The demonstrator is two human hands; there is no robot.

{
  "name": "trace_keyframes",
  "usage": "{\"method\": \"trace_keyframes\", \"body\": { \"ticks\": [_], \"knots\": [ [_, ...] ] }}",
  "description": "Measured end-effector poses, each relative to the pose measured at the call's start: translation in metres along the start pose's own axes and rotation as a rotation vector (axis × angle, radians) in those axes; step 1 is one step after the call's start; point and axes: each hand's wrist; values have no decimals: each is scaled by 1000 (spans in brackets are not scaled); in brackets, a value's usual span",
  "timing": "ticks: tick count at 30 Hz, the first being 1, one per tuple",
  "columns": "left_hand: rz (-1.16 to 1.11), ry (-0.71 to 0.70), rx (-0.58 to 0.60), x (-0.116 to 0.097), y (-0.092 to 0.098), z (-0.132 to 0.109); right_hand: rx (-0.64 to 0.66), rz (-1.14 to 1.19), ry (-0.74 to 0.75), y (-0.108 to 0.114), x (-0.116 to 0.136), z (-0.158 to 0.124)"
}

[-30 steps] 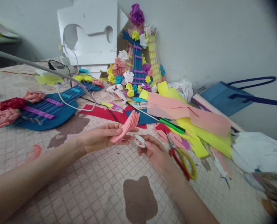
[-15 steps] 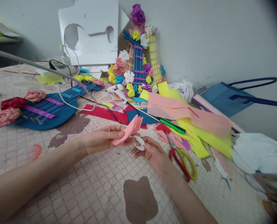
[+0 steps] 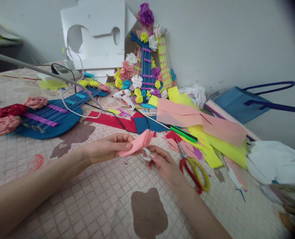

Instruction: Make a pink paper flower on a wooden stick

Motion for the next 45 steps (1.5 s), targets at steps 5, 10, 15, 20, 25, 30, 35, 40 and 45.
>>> {"method": "trace_keyframes", "body": {
  "ticks": [5,10,15,20,25,30,35,40,45],
  "knots": [
    [-28,9,-5,0,-1,0,15,30,22,0,1,0],
    [-102,-48,-4,2,2,1,50,84,93,-2,4,1],
    [-140,-60,13,5,3,2,49,114,92,-3,4,1],
    [-132,-44,-3,4,0,3,55,117,77,-2,3,1],
    [-84,-11,1,0,-3,2,22,71,18,1,-1,-1],
    [-46,-9,-26,1,0,2,15,23,52,2,-2,-1],
    [-9,16,-210,4,4,3,-341,157,266,9,7,2],
    [33,33,-295,5,4,4,-317,308,167,9,7,2],
    [-87,-33,-219,3,4,3,-104,355,91,1,0,1]
  ]
}}
Point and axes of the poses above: each hand's wrist, its own z-axis towards the middle knuckle, its own y-axis out of the back of the hand, x = y × z, and after that the axes turned 14 degrees about x, right-handed
